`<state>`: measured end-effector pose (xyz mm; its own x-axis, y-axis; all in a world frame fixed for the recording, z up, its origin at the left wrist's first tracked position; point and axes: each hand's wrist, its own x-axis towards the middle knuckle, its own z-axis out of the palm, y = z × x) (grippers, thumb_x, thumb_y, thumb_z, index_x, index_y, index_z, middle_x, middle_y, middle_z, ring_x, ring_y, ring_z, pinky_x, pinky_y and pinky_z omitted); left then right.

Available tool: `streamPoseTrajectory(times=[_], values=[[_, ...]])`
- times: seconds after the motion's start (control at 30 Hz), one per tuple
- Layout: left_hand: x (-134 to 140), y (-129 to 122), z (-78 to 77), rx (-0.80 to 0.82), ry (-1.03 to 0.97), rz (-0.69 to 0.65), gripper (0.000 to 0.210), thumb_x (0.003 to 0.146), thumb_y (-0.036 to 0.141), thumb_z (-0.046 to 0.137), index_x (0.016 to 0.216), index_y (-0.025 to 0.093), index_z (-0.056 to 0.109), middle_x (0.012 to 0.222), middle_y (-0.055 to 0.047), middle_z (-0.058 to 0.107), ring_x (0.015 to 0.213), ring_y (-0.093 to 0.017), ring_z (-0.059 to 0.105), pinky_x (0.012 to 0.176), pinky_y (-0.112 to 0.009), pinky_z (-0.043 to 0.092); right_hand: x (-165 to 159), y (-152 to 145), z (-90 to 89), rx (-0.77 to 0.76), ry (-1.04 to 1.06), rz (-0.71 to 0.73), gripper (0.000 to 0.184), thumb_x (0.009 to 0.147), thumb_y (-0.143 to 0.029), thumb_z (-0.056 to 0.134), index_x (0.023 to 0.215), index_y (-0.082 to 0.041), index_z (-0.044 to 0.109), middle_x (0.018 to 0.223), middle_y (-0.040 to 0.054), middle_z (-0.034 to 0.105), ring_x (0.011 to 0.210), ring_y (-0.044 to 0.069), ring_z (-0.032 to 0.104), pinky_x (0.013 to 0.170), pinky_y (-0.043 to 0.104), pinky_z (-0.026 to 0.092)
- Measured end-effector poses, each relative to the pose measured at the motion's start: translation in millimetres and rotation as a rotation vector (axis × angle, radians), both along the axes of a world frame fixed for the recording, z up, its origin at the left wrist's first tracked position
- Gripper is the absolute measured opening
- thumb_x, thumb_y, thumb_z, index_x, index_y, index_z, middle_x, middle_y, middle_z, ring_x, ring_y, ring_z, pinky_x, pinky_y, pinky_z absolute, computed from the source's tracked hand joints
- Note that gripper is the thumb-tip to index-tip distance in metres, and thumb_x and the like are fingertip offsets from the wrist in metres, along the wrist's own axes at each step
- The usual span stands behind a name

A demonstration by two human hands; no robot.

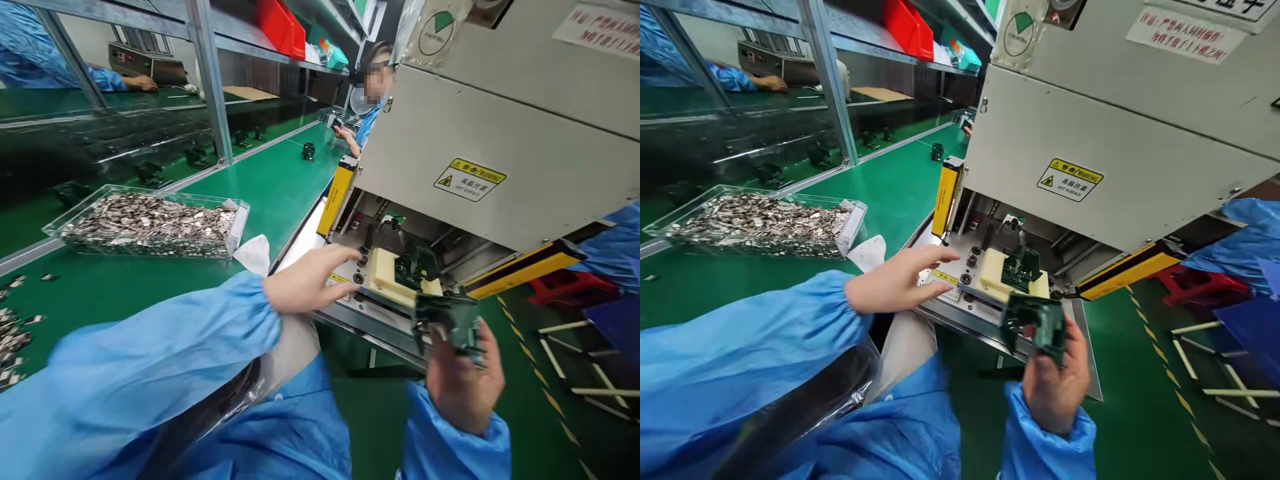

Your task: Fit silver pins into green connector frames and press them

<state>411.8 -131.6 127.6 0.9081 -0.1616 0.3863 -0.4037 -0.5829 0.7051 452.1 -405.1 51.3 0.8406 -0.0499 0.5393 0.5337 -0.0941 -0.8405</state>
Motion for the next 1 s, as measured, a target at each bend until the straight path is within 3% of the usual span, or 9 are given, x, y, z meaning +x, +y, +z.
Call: streamPoseTrajectory(times=[0.1,0.17,0.33,0.43,0.57,0.67,0.77,0.9,1.0], values=[[62.5,-42.7,0.3,0.020,0.003,-0.018,0.068,0.079,0.035,0.072,0.137,0.009,0.046,0.143,-0.022,0.049,0.132,-0.032,0.048,0.110,-0.045,0.040,18.6,-27.7,4.4,0.209,-0.018,-0.191,0.061,0.071,-0.046,0.075,0.124,-0.022,0.055,0.125,0.0106,0.056,0.102,0.027,0.063,0.078,0.042,0.057],[91.4,-65.3,0.5,0.029,0.097,-0.042,0.084,0.077,0.040,0.074,0.143,0.005,0.036,0.147,-0.025,0.043,0.136,-0.034,0.043,0.112,-0.046,0.037,25.2,-35.4,10.7,0.235,0.009,-0.255,0.062,0.064,-0.041,0.081,0.117,-0.020,0.059,0.120,0.0090,0.058,0.094,0.024,0.064,0.078,0.041,0.057],[116.1,-79.3,8.2,-0.088,0.254,-0.040,0.086,0.075,0.042,0.075,0.143,0.004,0.037,0.128,-0.023,0.059,0.118,-0.033,0.059,0.098,-0.043,0.048,40.9,-33.9,27.3,0.142,-0.011,-0.203,0.062,0.069,-0.042,0.080,0.123,-0.020,0.059,0.122,0.0105,0.059,0.096,0.025,0.065,0.082,0.042,0.056],[95.6,-57.1,12.7,-0.231,0.174,0.019,0.084,0.070,0.039,0.079,0.139,0.006,0.043,0.119,-0.019,0.062,0.105,-0.028,0.063,0.090,-0.041,0.053,64.0,-25.5,35.7,0.001,-0.029,-0.075,0.063,0.073,-0.040,0.079,0.129,-0.023,0.055,0.121,0.0109,0.063,0.104,0.026,0.064,0.091,0.042,0.053],[31.1,-4.9,6.7,-0.279,0.151,0.041,0.071,0.070,0.031,0.077,0.132,0.010,0.052,0.104,-0.010,0.064,0.091,-0.021,0.064,0.083,-0.036,0.055,101.1,-13.1,48.6,-0.392,-0.049,0.038,0.074,0.069,-0.045,0.080,0.133,-0.020,0.050,0.112,0.0113,0.066,0.105,0.029,0.063,0.093,0.047,0.051],[-23.3,31.7,-11.9,-0.283,0.285,0.059,0.045,0.070,0.025,0.076,0.112,0.015,0.066,0.096,-0.005,0.068,0.087,-0.019,0.067,0.079,-0.033,0.056,116.8,-8.5,59.7,-0.613,-0.024,0.187,0.066,0.072,-0.050,0.077,0.126,-0.021,0.055,0.112,0.0104,0.066,0.107,0.029,0.062,0.091,0.045,0.052],[-59.7,50.6,-38.7,-0.297,0.443,0.110,0.040,0.068,0.022,0.077,0.106,0.020,0.068,0.093,-0.002,0.071,0.087,-0.020,0.069,0.081,-0.036,0.056,119.1,-6.0,67.0,-0.688,0.008,0.305,0.061,0.074,-0.055,0.074,0.123,-0.022,0.057,0.112,0.0093,0.066,0.109,0.029,0.062,0.092,0.044,0.051],[-66.0,50.7,-72.4,-0.290,0.412,0.140,0.046,0.065,0.025,0.079,0.110,0.024,0.069,0.114,-0.005,0.068,0.101,-0.024,0.068,0.090,-0.042,0.054,110.1,-6.9,64.4,-0.736,-0.020,0.234,0.065,0.077,-0.058,0.070,0.130,-0.024,0.054,0.123,0.0090,0.062,0.119,0.030,0.057,0.100,0.049,0.047],[-51.6,43.9,-88.9,-0.241,0.376,0.111,0.048,0.067,0.025,0.078,0.113,0.020,0.067,0.139,-0.015,0.054,0.119,-0.031,0.061,0.095,-0.047,0.051,94.9,-27.1,47.0,-0.726,-0.061,0.034,0.072,0.076,-0.064,0.066,0.133,-0.023,0.052,0.136,0.0121,0.054,0.131,0.035,0.047,0.109,0.055,0.037]])
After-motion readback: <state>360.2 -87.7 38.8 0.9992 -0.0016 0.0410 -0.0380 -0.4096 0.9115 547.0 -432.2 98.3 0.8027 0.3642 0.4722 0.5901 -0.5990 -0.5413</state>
